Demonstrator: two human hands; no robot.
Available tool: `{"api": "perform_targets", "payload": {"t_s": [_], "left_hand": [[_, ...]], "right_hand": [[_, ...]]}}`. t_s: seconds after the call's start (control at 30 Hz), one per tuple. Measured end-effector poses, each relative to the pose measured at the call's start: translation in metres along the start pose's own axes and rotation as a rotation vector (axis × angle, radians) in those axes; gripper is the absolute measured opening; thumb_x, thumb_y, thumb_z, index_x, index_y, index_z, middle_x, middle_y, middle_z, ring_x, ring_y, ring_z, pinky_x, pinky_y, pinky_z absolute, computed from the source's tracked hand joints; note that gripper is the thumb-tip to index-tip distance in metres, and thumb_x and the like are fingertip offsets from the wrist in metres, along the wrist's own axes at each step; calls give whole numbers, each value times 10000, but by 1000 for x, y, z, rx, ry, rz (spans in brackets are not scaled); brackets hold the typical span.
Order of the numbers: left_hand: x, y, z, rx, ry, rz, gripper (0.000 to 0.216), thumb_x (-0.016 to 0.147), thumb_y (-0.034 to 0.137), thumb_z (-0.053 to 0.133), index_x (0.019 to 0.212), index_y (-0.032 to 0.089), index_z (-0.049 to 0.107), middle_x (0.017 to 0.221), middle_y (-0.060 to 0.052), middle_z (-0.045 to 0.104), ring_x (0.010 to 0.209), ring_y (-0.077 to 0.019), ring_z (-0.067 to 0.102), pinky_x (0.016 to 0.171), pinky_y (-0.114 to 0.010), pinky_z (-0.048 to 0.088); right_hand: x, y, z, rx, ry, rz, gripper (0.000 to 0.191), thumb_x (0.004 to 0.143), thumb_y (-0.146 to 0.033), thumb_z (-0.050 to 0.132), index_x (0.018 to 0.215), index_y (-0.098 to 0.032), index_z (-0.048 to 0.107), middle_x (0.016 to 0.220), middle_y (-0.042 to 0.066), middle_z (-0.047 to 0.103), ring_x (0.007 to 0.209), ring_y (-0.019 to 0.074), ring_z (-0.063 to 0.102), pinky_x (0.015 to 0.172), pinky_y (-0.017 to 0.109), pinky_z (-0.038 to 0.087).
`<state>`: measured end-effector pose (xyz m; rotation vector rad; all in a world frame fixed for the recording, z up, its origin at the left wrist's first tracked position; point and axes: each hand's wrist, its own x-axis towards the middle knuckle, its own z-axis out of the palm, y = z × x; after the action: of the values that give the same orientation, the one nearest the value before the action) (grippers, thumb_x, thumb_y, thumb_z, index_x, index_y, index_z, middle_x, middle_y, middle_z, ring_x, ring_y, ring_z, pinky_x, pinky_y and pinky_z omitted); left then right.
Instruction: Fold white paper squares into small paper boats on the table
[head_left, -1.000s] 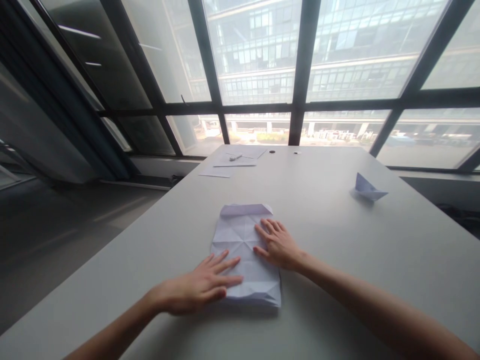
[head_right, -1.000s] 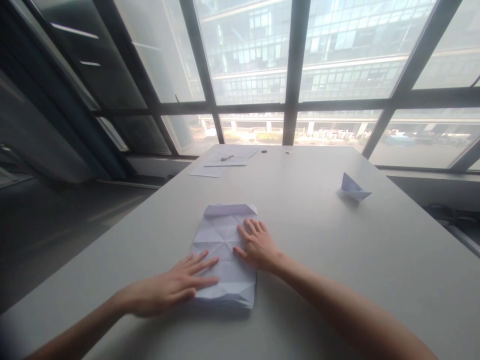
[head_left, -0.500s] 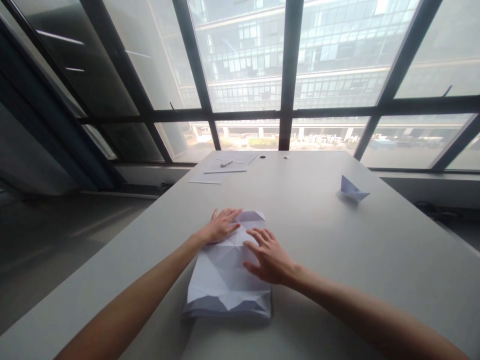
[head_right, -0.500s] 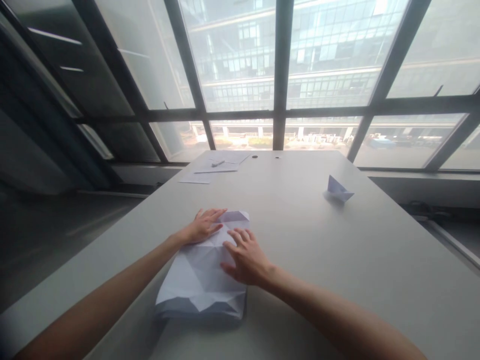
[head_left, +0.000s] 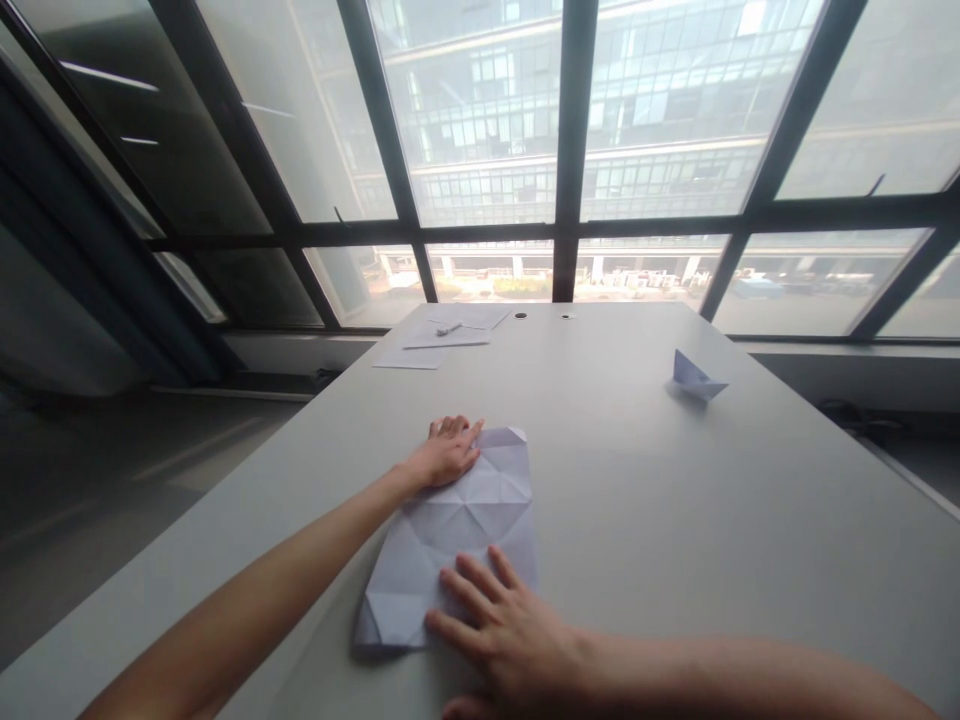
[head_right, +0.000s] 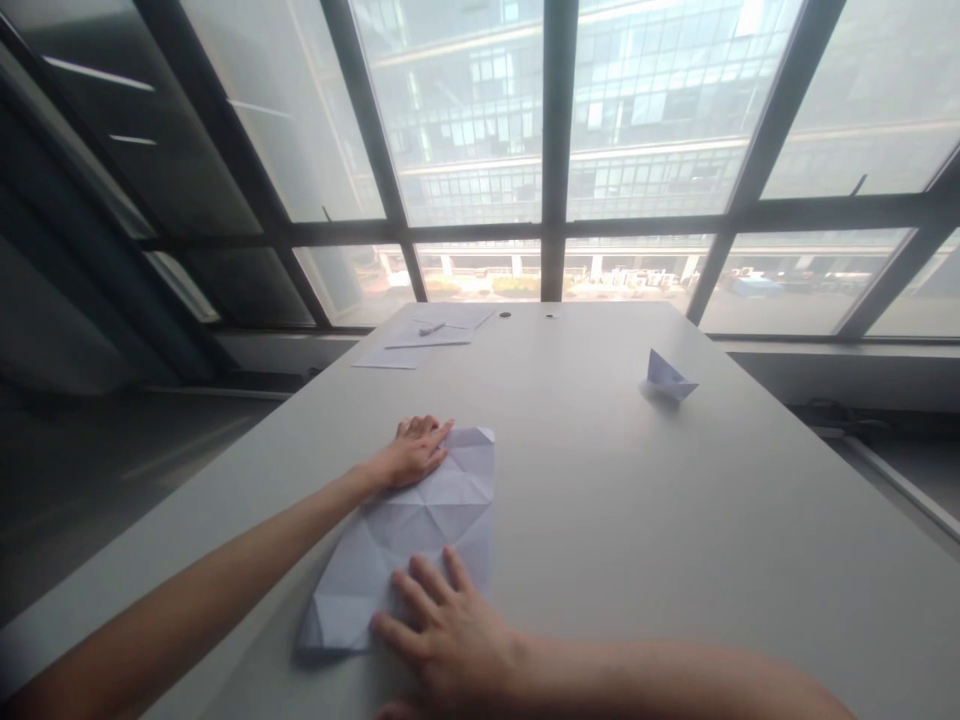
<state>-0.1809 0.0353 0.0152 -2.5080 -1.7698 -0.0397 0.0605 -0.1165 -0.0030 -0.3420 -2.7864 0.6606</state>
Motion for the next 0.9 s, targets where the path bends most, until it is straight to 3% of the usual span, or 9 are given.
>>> {"api": "perform_targets", "payload": {"t_s": [0.1, 0.2, 0.27, 0.47, 0.6, 0.67, 0.73, 0.83, 0.9], "left_hand": [[9, 22, -8, 33, 63, 24, 634, 883, 249, 496, 1493, 126, 374, 1439, -218, 412, 1329, -389, 312, 1108, -596, 132], [31, 59, -6, -147, 106, 14, 679, 802, 131, 539, 1469, 180, 419, 1384, -178, 471, 1287, -360, 383, 1092, -530, 246], [55, 85, 0, -410, 161, -118, 604, 748, 130, 615, 1344, 213, 567, 1280, -144, 537, 1205, -340, 471, 1057, -478, 334], [130, 136, 17, -638, 321, -230, 326, 852, 129, 500, 1127, 125, 676, 1016, -106, 642, 914, -207, 619, 900, -331, 482], [141, 142, 26, -783, 402, -179, 258, 862, 152, 500, 1039, 139, 688, 970, -77, 687, 792, -170, 622, 794, -292, 510], [140, 140, 30, -839, 440, -168, 249, 882, 172, 475, 1016, 148, 683, 977, -74, 698, 806, -173, 628, 786, -296, 509], [140, 139, 34, -881, 465, -160, 249, 899, 200, 458, 1003, 149, 679, 948, -72, 704, 813, -182, 632, 756, -293, 506], [139, 141, 35, -914, 469, -131, 248, 905, 223, 460, 984, 154, 685, 853, -57, 697, 771, -181, 623, 703, -279, 492], [135, 146, 34, -911, 457, -77, 235, 898, 220, 479, 971, 169, 696, 821, -42, 688, 752, -172, 613, 700, -271, 481]], "right_hand": [[-1, -2, -2, 37, -6, 8, 788, 901, -676, 484, 1540, -258, 290, 1609, 174, 245, 1485, 402, 158, 1160, 677, 85], [-1, -6, -3, 43, 8, 20, 802, 894, -678, 494, 1537, -243, 290, 1615, 180, 220, 1488, 406, 134, 1160, 677, 81], [1, -9, -4, 29, 22, 21, 800, 899, -683, 483, 1530, -227, 300, 1615, 186, 214, 1488, 407, 131, 1161, 672, 98], [3, -11, -13, -64, 96, -13, 777, 885, -667, 533, 1479, -196, 366, 1598, 198, 253, 1476, 379, 193, 1155, 624, 205], [-14, 4, -27, -60, 197, -185, 498, 908, -576, 560, 1249, -214, 579, 1373, 115, 574, 1327, 260, 458, 1153, 441, 308], [-32, 28, -48, -25, 340, -158, 308, 910, -498, 585, 1045, -230, 654, 1157, 68, 683, 1116, 211, 596, 1047, 354, 423], [-55, 69, -82, -16, 542, 35, 166, 911, -360, 597, 1002, -238, 661, 1047, 62, 693, 961, 203, 627, 916, 354, 492], [-98, 157, -148, -229, 861, 388, 141, 906, -210, 553, 979, -223, 673, 1030, 100, 662, 998, 250, 593, 897, 411, 491], [-131, 219, -188, -465, 955, 677, 226, 853, -176, 609, 1071, -185, 668, 1182, 157, 606, 1118, 312, 531, 950, 480, 447]]}}
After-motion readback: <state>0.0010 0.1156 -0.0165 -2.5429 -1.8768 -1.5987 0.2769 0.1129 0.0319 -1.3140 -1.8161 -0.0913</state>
